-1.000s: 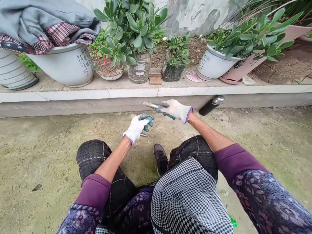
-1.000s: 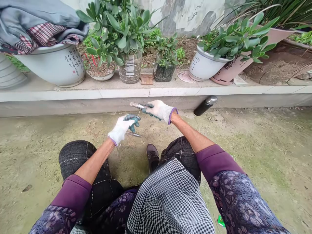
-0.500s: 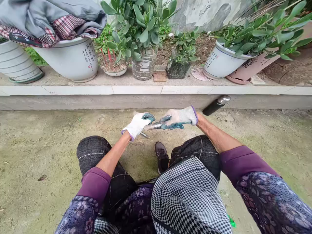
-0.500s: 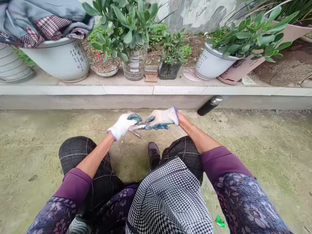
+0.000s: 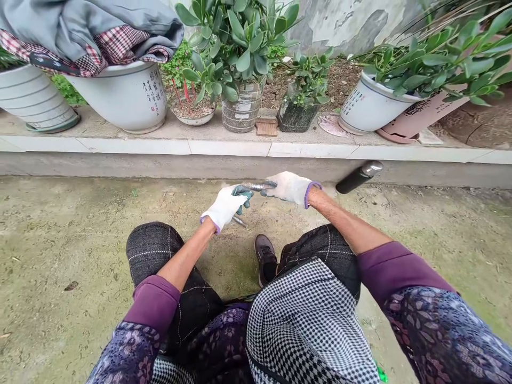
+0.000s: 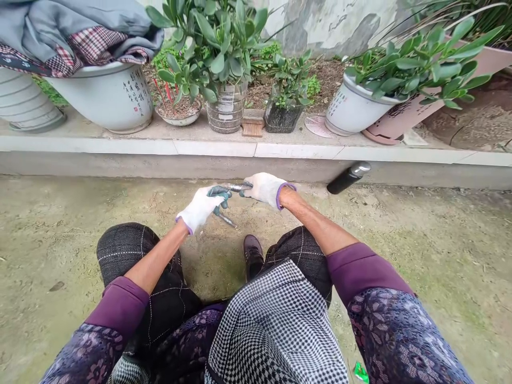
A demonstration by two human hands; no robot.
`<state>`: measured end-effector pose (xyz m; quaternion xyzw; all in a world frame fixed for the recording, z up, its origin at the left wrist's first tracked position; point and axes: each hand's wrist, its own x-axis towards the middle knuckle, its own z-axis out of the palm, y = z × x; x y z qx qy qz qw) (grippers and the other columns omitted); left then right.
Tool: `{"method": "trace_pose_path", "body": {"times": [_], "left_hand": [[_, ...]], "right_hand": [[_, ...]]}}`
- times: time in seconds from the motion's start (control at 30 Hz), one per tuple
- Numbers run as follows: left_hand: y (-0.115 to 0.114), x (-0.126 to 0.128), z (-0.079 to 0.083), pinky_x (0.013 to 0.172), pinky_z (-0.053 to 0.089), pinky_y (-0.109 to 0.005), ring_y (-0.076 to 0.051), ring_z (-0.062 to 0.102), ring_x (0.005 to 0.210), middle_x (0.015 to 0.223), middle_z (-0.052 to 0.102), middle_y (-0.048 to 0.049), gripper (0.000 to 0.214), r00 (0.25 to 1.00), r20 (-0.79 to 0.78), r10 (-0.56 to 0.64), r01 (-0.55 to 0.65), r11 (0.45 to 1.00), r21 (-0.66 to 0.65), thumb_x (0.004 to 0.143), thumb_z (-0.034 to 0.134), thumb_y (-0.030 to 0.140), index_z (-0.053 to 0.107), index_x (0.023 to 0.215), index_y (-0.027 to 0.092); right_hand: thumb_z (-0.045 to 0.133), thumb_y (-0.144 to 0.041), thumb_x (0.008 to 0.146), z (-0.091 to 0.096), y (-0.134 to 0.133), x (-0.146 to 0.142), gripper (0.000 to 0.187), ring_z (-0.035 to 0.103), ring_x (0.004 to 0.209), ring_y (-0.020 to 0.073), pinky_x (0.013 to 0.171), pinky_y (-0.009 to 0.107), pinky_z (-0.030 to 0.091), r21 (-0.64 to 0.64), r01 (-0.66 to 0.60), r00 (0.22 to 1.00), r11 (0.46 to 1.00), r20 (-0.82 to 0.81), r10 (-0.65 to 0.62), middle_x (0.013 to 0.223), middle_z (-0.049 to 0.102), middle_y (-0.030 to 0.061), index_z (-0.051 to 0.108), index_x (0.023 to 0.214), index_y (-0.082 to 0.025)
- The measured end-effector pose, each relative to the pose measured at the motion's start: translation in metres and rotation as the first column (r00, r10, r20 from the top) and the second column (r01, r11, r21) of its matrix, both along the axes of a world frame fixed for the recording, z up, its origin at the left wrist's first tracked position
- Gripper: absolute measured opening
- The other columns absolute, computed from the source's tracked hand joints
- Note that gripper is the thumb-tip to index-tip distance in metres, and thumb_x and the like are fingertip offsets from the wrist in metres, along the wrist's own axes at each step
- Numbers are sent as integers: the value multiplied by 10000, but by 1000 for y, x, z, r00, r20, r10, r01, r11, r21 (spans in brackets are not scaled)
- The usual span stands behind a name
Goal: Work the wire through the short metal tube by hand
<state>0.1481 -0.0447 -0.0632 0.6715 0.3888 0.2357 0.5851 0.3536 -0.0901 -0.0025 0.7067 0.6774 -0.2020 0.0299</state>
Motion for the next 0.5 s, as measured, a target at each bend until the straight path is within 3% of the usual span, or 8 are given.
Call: {"method": "trace_pose_path", "body": {"times": [0.1,0.17,0.23,0.3,0.4,0.5], "left_hand": [[-1,1,0,452,412,-199,-84,512,463,626,657,-15,209,989,145,31,-5,985,-175,771,635,229,727,919,114],[-2,3,0,445,418,-195,-80,517,452,619,661,-17,196,983,179,41,2,972,-234,759,639,191,727,912,106],[-3,5,-1,442,421,-192,-80,529,455,639,676,-26,187,981,193,37,19,960,-280,755,644,175,727,907,105],[-3,8,-5,439,419,-192,-82,536,461,663,690,-35,185,979,202,25,37,954,-299,758,644,173,729,909,108],[-2,9,-12,442,414,-194,-85,521,454,613,654,-17,138,980,191,53,1,962,-273,747,650,180,720,847,116],[1,6,-12,521,461,-205,-97,562,533,645,658,-11,116,976,217,13,23,986,-165,692,691,187,705,790,127]], "right_hand": [[589,-412,870,8,2,0,327,572,685,146,617,258,384,101,14,998,995,-65,-7,829,697,43,735,1043,-175],[595,-406,875,14,-2,-2,337,534,610,124,572,251,379,95,71,981,993,-188,-52,776,671,31,723,1067,-160],[597,-423,881,20,-7,-3,367,480,516,98,496,238,366,25,152,921,988,-367,-132,703,632,13,702,1105,-152],[609,-453,875,23,-14,-3,409,452,461,83,435,222,359,-59,184,813,981,-552,-186,657,601,0,683,1129,-142],[678,-493,808,24,-22,-2,440,438,424,68,380,204,355,-155,87,680,984,-713,-172,617,575,-13,691,1047,-124],[736,-473,741,24,-27,-1,400,451,410,69,362,204,359,-247,-59,685,967,-715,-141,582,575,-15,710,926,-119]]}}
